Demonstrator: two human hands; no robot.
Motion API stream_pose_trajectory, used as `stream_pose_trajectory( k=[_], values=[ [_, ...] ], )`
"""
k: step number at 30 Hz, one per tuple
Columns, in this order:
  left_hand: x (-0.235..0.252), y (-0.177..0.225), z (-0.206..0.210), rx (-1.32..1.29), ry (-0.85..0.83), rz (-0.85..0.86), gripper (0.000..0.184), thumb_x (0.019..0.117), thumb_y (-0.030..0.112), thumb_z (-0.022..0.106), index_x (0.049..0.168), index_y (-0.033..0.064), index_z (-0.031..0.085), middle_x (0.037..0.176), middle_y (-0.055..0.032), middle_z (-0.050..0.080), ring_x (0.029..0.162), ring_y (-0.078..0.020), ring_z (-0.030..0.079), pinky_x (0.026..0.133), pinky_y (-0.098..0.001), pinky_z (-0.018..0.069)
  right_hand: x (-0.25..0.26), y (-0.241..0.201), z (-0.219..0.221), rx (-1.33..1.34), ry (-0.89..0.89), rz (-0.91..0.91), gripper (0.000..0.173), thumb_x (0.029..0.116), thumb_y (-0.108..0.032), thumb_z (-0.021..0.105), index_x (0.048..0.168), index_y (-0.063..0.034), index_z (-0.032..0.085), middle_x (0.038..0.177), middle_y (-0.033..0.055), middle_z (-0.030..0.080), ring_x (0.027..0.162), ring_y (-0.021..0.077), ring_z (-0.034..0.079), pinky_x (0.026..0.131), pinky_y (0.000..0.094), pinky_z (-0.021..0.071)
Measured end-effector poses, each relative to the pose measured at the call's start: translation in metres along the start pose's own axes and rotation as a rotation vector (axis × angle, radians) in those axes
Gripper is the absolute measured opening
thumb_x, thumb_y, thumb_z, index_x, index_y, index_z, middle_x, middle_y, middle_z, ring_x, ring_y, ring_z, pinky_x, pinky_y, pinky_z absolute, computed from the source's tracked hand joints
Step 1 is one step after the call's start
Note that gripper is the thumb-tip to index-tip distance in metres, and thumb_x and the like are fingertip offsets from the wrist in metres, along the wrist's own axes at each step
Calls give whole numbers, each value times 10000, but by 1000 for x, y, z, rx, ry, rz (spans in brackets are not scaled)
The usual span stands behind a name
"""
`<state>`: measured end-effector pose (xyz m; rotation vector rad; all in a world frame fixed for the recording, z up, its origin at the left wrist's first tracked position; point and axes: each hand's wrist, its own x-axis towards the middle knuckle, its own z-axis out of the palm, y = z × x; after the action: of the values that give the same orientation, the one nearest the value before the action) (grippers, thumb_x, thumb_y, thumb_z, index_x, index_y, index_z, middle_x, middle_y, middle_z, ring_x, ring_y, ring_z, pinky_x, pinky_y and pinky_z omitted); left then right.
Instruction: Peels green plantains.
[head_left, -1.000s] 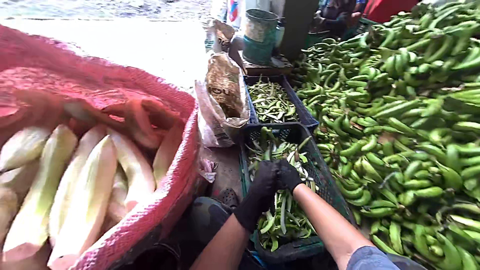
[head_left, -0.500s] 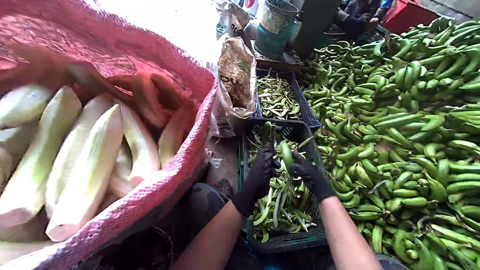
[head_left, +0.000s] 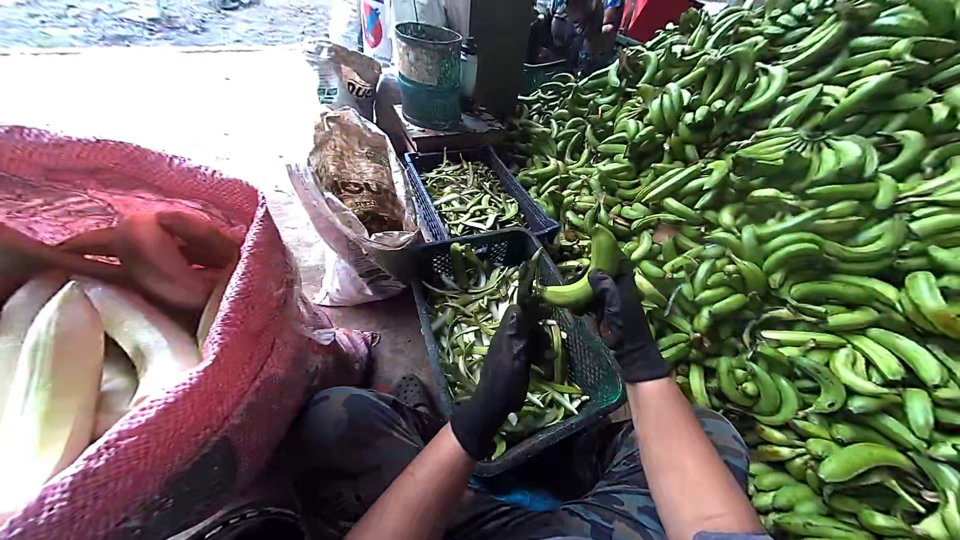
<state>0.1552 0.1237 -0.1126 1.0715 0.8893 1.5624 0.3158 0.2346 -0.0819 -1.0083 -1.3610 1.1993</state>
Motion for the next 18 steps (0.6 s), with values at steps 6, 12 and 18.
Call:
stream_pose_trajectory(
  k=[6,12,18],
  values=[
    [6,-15,11,311,-68,-190,399,1107,271,345,1393,51,515,1001,-65,620,674,-94,554,614,-276,508,-12,-21,-9,-11,-56,-39,603,979,-295,589,1528,-227,347,1182,64,641,936,181,670,761,380,599],
    [9,-9,-1,209,-73,-356,407,1107,395,368,1345,95,505,911,-34,577,645,-113,544,570,-281,493,13,26,-28,375,-39,134,439,1051,-324,482,1467,-207,409,1090,127,668,887,258,695,735,444,611],
    [14,-13,1,179,-16,-302,365,1107,338,379,1347,93,502,874,-29,569,663,-126,561,594,-302,523,8,11,-19,252,-87,-12,549,982,-357,585,1478,-245,378,1140,83,653,924,241,694,756,454,617]
  ],
)
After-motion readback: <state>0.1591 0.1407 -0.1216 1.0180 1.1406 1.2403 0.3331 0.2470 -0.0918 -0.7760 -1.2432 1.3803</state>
